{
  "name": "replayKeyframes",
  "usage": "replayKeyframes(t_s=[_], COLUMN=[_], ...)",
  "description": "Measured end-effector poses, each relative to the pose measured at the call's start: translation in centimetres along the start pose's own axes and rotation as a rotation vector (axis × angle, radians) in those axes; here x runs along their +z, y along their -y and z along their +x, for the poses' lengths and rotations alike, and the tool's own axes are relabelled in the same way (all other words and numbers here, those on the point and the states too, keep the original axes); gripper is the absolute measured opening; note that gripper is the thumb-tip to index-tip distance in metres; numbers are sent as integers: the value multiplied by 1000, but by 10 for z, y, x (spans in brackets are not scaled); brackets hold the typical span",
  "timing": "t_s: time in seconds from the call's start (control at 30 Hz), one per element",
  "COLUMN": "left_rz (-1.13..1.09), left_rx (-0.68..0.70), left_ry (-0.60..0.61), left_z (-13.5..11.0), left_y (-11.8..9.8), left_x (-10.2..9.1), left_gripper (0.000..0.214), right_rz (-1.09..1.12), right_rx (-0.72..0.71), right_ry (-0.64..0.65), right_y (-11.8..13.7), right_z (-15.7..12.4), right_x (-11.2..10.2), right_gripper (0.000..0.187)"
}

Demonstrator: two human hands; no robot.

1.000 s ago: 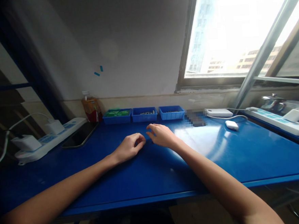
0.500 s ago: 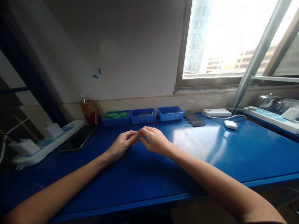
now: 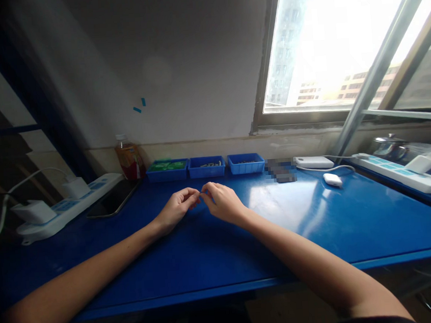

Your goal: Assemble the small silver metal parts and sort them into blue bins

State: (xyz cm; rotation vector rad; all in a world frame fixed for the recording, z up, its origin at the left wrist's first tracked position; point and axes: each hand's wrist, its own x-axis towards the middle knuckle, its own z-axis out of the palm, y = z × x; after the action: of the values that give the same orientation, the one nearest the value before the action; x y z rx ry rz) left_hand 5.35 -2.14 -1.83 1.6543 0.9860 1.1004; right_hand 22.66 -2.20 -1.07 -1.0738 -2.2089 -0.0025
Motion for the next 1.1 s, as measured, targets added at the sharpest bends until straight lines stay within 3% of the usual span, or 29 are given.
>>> replayKeyframes(t_s=[0.1,0.2,0.37,0.47,0.53,0.63,0.7,0.83,0.93,1.1], left_rz=[16,0,31,268,485,712,782,738,497,15], left_rx=[-5,-9,-19,51,179,330,343,316,250,46], left_ry=[21,78,135,162,222,325,336,235,153,-30], left_z=[2,3,5,6,6,7,7,7,9,19], left_y=[1,1,2,0,-2,-6,-6,0,7,14], left_x=[-1,-3,-3,3,10,20,24,24,20,14], left_gripper=[38,42,45,38,39,36,26,11,7,23], right_rz=[0,-47,-129,-237,-307,-369,-377,-303,-174,18], right_rx=[-70,-137,-150,-14,199,452,497,378,180,-86], right_ry=[-4,-25,-70,-236,-337,-244,-113,102,136,155], right_y=[1,3,-4,-29,-52,-84,-94,-81,-54,-19], right_z=[0,-1,9,26,37,37,27,7,4,4], right_x=[-2,-3,-15,-32,-44,-55,-55,-46,-34,-18], right_gripper=[19,8,17,25,27,36,37,27,22,22])
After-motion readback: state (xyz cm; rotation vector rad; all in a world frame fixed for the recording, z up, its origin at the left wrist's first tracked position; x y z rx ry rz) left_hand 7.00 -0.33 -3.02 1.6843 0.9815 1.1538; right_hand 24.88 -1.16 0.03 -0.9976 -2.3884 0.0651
